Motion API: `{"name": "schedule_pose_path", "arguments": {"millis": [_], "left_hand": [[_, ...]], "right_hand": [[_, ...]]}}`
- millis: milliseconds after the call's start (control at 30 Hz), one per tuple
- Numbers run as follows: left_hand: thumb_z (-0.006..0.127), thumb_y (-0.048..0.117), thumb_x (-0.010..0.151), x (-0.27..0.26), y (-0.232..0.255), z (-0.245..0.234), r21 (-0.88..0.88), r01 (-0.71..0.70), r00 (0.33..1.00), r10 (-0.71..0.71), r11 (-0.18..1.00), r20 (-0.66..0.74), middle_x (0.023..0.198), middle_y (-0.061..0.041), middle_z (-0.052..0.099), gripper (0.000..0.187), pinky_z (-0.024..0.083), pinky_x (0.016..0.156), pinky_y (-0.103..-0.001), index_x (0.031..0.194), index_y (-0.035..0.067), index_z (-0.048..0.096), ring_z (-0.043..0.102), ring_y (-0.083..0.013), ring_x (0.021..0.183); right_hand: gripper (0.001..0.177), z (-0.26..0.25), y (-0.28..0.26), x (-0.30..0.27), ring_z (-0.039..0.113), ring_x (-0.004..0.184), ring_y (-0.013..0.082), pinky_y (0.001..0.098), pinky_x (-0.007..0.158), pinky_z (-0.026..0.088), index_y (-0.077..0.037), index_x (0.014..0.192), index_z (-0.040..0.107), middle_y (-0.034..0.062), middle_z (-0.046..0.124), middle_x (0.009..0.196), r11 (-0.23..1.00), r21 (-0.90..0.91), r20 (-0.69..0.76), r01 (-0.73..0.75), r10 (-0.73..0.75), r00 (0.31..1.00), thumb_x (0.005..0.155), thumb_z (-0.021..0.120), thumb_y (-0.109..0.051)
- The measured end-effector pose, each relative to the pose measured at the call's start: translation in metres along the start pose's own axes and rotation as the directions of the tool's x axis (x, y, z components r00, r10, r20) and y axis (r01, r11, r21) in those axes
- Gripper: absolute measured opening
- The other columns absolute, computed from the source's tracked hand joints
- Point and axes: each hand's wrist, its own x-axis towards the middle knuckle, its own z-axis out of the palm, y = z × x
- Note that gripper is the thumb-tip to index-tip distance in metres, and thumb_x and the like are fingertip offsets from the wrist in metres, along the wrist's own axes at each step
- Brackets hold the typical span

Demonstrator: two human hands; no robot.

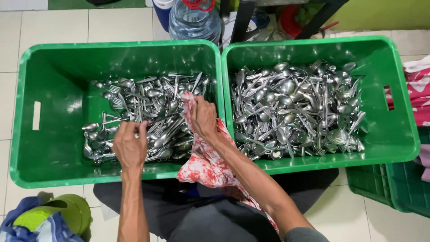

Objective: Wiping and polishing metal spoons and forks with a cloth.

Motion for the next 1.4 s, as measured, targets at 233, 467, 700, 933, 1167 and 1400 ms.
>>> {"name": "schedule_pose_path", "arguments": {"millis": [233,467,700,933,1167,1400], "left_hand": [[0.069,0.027,0.109,0.046,0.035,-0.012,-0.330,-0.068,0.995,0.089,0.942,0.048,0.078,-0.012,0.062,0.031,0.049,0.067,-0.040,0.087,0.005,0.068,0.065,-0.0307,0.073],[0.068,0.030,0.105,0.059,0.056,0.033,-0.432,-0.037,0.978,0.120,0.901,0.168,0.073,-0.012,0.058,0.037,0.045,0.064,-0.040,0.079,0.005,0.060,0.061,-0.0300,0.067],[0.063,0.029,0.107,0.050,0.041,0.051,-0.340,0.076,0.970,0.009,0.937,0.241,0.071,-0.008,0.059,0.037,0.047,0.069,-0.040,0.076,0.009,0.060,0.062,-0.0285,0.069],[0.064,0.034,0.106,0.064,0.017,0.049,-0.257,0.093,0.980,-0.042,0.962,0.196,0.078,-0.026,0.064,0.039,0.047,0.070,-0.058,0.084,0.001,0.066,0.064,-0.0519,0.081],[0.071,0.034,0.103,0.077,-0.015,0.053,-0.322,0.197,0.972,-0.143,0.926,0.185,0.067,-0.019,0.058,0.038,0.043,0.064,-0.045,0.077,0.007,0.064,0.056,-0.0390,0.065],[0.073,0.042,0.104,0.075,-0.058,0.093,-0.366,0.361,0.930,-0.305,0.858,0.203,0.064,-0.007,0.062,0.036,0.042,0.058,-0.036,0.079,0.015,0.068,0.054,-0.0202,0.059]], "right_hand": [[0.017,-0.049,-0.058,0.002,0.063,0.093,0.0128,0.0336,0.089,0.051,-0.013,0.110,0.071,0.0059,0.071,0.090,0.655,0.714,0.233,-0.246,0.108,0.966,0.098,0.059,-0.014],[0.019,-0.026,-0.042,0.001,0.067,0.079,0.0093,0.0237,0.071,0.055,-0.007,0.104,0.068,0.0033,0.070,0.085,0.226,0.794,0.544,-0.565,0.154,0.825,0.088,0.076,-0.011],[0.010,-0.033,-0.043,0.000,0.052,0.070,0.0060,0.0243,0.061,0.042,-0.014,0.093,0.074,-0.0060,0.059,0.073,0.604,0.603,0.592,-0.521,0.099,0.800,0.089,0.075,-0.023],[0.016,-0.038,-0.043,-0.008,0.049,0.075,0.0179,0.0366,0.071,0.042,-0.010,0.083,0.067,0.0025,0.052,0.072,0.747,0.568,0.591,-0.346,-0.077,0.803,0.091,0.065,-0.023],[0.017,-0.035,-0.043,-0.009,0.045,0.069,0.0124,0.0315,0.065,0.037,-0.014,0.080,0.064,-0.0057,0.048,0.070,0.713,0.566,0.665,-0.414,-0.098,0.741,0.095,0.061,-0.023],[0.020,-0.015,-0.023,-0.017,0.048,0.072,0.0143,0.0315,0.069,0.041,-0.012,0.083,0.063,-0.0048,0.050,0.073,0.747,0.553,0.648,-0.370,-0.106,0.754,0.098,0.060,-0.025]]}}
